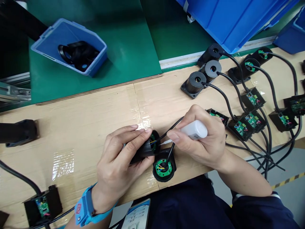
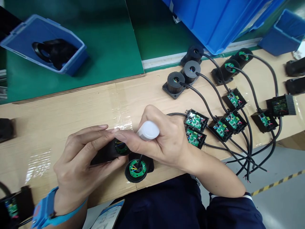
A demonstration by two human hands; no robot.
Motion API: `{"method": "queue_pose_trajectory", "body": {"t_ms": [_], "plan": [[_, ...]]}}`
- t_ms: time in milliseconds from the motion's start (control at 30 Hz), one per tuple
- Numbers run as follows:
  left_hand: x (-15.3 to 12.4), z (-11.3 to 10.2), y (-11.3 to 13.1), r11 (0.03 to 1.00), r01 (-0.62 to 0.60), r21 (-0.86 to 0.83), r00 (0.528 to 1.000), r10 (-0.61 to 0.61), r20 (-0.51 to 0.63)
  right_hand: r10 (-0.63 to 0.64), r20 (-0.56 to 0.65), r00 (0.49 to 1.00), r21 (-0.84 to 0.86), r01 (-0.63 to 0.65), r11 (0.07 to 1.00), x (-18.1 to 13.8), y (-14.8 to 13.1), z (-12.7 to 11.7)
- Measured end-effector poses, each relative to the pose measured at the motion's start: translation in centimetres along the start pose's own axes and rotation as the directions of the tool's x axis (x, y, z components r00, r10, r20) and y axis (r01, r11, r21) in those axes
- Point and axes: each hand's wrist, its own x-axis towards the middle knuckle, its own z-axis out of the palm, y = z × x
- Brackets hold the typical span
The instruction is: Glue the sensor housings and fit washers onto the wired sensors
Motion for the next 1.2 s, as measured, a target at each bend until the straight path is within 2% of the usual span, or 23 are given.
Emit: {"method": "queue_pose_trajectory", "body": {"t_ms": [333,433,533,667,767,833,1200], "plan": [[0.0,0.1,0.2,0.995,0.078,-0.060,0.997,-0.076,0.021,-0.099,-0.050,0.994,-0.063,0.096,0.993,0.0,0.1,0.0],[0.1,0.1,0.2,0.992,0.103,-0.071,0.994,-0.101,0.029,-0.033,-0.075,0.997,0.062,0.037,0.997,-0.1,0.1,-0.1],[0.2,0.3,0.0,0.987,0.132,-0.093,0.991,-0.129,0.037,0.070,-0.176,0.982,0.223,-0.029,0.974,0.0,0.4,0.0],[-0.4,1.0,-0.2,0.929,0.310,-0.201,0.948,-0.288,0.132,0.118,-0.274,0.955,0.251,-0.047,0.967,0.6,0.9,0.7],[-1.0,1.5,-0.3,0.829,0.453,-0.328,0.890,-0.397,0.226,0.136,-0.220,0.966,0.271,-0.074,0.960,0.9,1.2,1.3],[-1.3,1.7,-0.4,0.782,0.488,-0.387,0.872,-0.418,0.255,0.128,-0.190,0.973,0.278,-0.072,0.958,0.9,1.3,1.6],[-1.4,2.0,-0.3,0.708,0.520,-0.477,0.854,-0.441,0.276,0.145,-0.131,0.981,0.254,-0.108,0.961,0.6,1.0,2.4]]}}
